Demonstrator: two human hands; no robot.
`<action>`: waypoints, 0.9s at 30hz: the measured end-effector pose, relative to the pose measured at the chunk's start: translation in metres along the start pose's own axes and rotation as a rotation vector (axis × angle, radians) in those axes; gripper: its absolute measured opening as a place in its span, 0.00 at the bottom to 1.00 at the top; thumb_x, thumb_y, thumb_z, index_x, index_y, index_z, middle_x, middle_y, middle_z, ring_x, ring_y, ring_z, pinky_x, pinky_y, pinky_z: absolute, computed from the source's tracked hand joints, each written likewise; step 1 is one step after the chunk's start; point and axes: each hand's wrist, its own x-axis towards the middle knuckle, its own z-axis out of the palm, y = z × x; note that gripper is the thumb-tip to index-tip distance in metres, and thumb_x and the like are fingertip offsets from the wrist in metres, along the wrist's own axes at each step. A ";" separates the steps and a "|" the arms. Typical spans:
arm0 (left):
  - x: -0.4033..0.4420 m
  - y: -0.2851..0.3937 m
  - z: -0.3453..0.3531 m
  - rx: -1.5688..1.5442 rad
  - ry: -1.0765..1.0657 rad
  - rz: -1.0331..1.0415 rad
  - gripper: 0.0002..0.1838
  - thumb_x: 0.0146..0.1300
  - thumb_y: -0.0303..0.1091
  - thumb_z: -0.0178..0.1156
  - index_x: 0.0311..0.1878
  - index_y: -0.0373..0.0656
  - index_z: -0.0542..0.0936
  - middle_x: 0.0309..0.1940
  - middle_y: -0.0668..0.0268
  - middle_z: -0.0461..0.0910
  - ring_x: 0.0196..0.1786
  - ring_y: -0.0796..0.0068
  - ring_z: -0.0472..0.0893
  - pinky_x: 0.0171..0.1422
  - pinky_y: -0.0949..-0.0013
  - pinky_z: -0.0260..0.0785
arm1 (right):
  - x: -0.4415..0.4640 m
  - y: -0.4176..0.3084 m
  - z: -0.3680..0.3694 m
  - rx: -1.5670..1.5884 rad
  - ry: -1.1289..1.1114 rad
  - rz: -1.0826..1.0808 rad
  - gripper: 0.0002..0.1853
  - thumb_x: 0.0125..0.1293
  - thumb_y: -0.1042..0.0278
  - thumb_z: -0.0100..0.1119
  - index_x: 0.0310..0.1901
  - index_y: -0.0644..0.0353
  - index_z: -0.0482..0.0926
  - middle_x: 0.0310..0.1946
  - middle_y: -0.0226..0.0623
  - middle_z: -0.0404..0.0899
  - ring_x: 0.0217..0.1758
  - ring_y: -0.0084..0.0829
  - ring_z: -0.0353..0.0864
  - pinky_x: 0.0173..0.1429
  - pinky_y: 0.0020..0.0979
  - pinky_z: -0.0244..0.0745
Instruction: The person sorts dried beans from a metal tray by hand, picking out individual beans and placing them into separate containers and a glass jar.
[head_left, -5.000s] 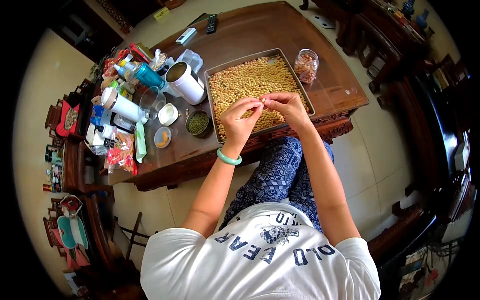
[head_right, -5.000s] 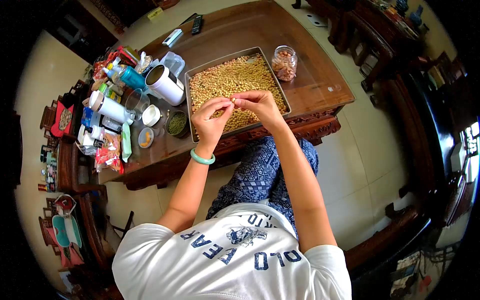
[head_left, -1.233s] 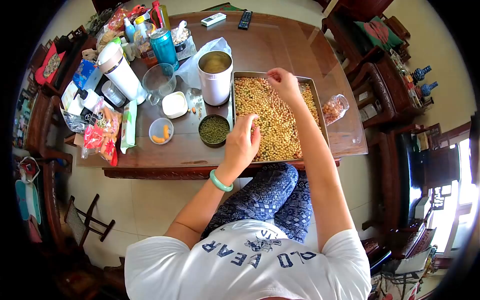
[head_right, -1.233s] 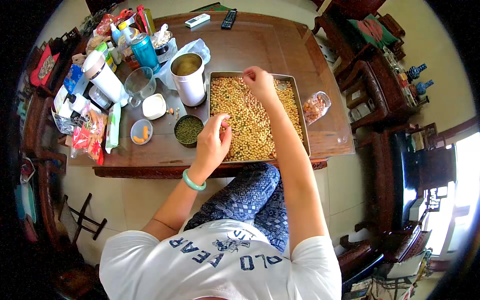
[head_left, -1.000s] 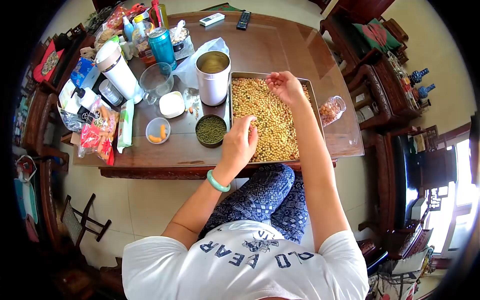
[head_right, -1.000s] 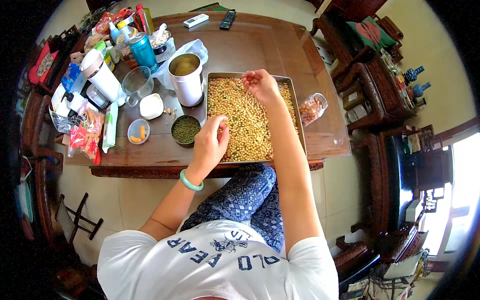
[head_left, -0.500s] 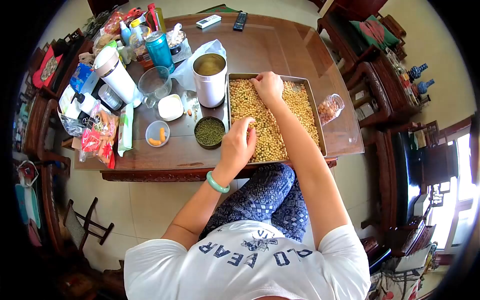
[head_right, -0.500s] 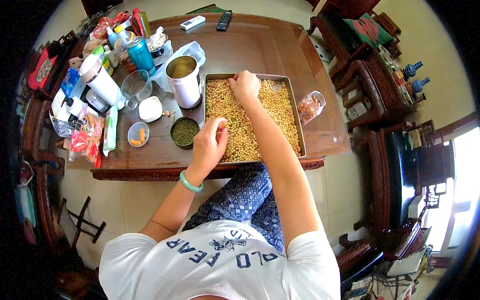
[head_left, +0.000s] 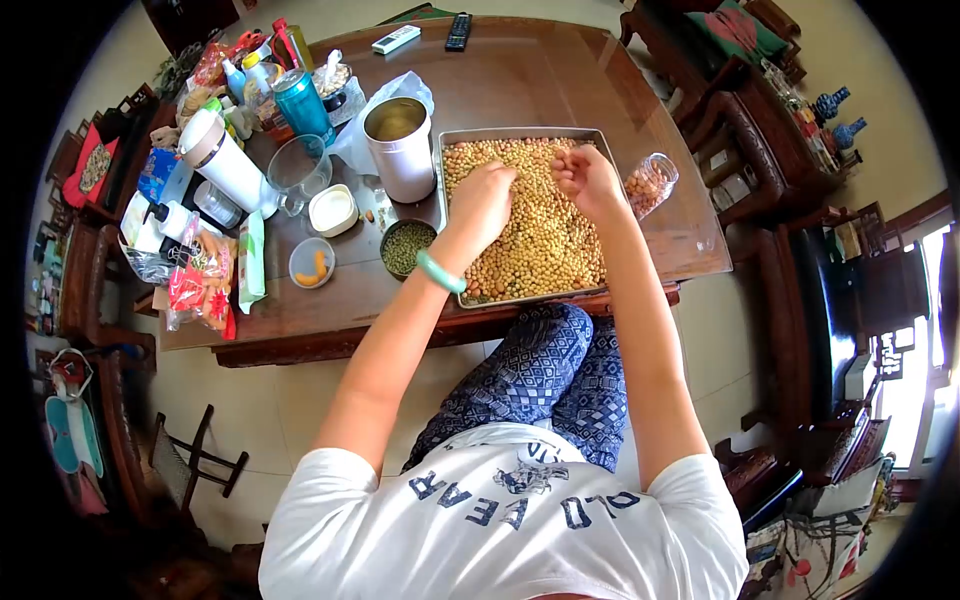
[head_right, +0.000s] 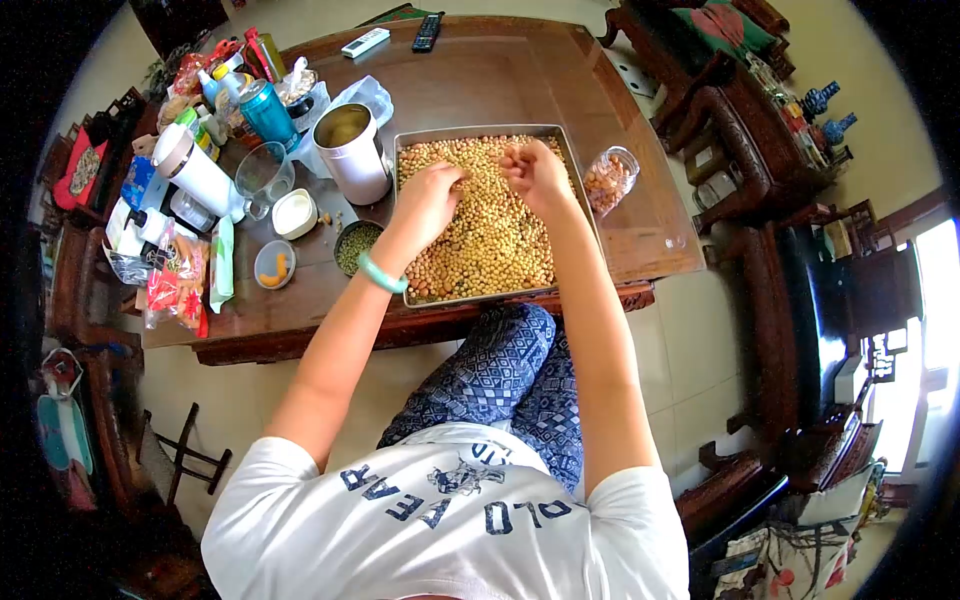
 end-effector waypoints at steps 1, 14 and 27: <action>0.007 0.004 0.004 0.030 -0.056 -0.019 0.12 0.57 0.20 0.61 0.44 0.38 0.83 0.39 0.55 0.81 0.43 0.56 0.81 0.51 0.59 0.75 | -0.009 0.001 -0.002 -0.009 0.041 -0.002 0.11 0.71 0.67 0.45 0.35 0.66 0.70 0.29 0.39 0.72 0.23 0.19 0.63 0.19 0.18 0.53; 0.024 0.000 0.032 0.160 -0.143 -0.009 0.09 0.53 0.19 0.59 0.35 0.41 0.84 0.35 0.57 0.81 0.44 0.56 0.82 0.48 0.58 0.75 | -0.049 0.020 -0.013 -1.546 0.273 -0.564 0.11 0.59 0.59 0.66 0.36 0.57 0.86 0.28 0.45 0.83 0.35 0.45 0.83 0.41 0.41 0.75; 0.025 -0.006 0.021 -0.106 -0.038 -0.082 0.04 0.59 0.28 0.63 0.35 0.38 0.84 0.30 0.56 0.81 0.38 0.60 0.82 0.45 0.61 0.74 | -0.037 0.026 -0.023 -1.519 0.226 -0.614 0.13 0.64 0.60 0.58 0.39 0.63 0.83 0.30 0.51 0.83 0.36 0.47 0.84 0.43 0.44 0.76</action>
